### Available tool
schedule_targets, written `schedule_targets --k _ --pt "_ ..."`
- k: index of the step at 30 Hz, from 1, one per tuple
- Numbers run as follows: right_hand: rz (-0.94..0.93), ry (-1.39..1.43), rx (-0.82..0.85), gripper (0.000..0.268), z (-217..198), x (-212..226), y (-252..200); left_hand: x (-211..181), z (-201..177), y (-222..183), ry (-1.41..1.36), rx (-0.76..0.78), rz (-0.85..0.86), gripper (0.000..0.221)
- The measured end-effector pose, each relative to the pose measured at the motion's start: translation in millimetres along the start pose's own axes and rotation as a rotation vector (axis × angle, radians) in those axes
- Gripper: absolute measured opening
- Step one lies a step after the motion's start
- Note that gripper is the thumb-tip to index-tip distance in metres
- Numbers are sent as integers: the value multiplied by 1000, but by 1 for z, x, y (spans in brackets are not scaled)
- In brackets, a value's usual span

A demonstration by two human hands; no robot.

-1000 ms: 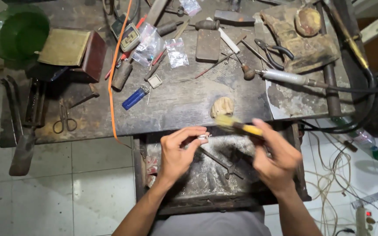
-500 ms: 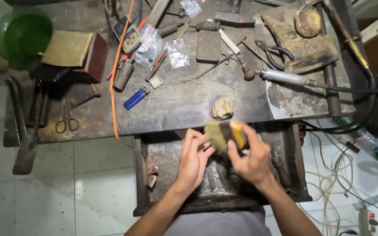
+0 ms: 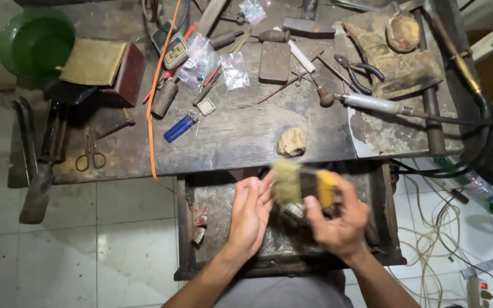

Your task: The person uses a rotary tool to polish a small jewelry component held in a wooden block, followed by cleaning with brushes.

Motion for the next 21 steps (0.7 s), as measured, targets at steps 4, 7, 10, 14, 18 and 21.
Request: schedule_targets --k 4,7,10,14,18,21 --pt "-121 -33 193 43 27 24 42 -13 -2 -6 138 -45 16 14" --pt "-288 -268 84 46 22 24 63 -55 26 -17 431 59 128 22" --pt "-322 -168 84 45 33 64 103 -43 -9 8 715 54 189 15" --pt "-307 15 338 52 99 67 116 -6 -56 50 772 -4 116 19" --pt "-182 130 783 56 164 66 115 -43 -11 25 1047 -88 245 20" --pt "-184 154 743 53 207 33 118 -46 -15 24 1046 -113 363 20"
Point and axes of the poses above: each hand's wrist, its own y-axis towards the middle knuckle, its own z-axis out of the palm, x = y × z, the point moved 7 cm from there along y, towards the middle knuckle, and after that the axes turned 9 degrees about -z, right-handed, at the moved point
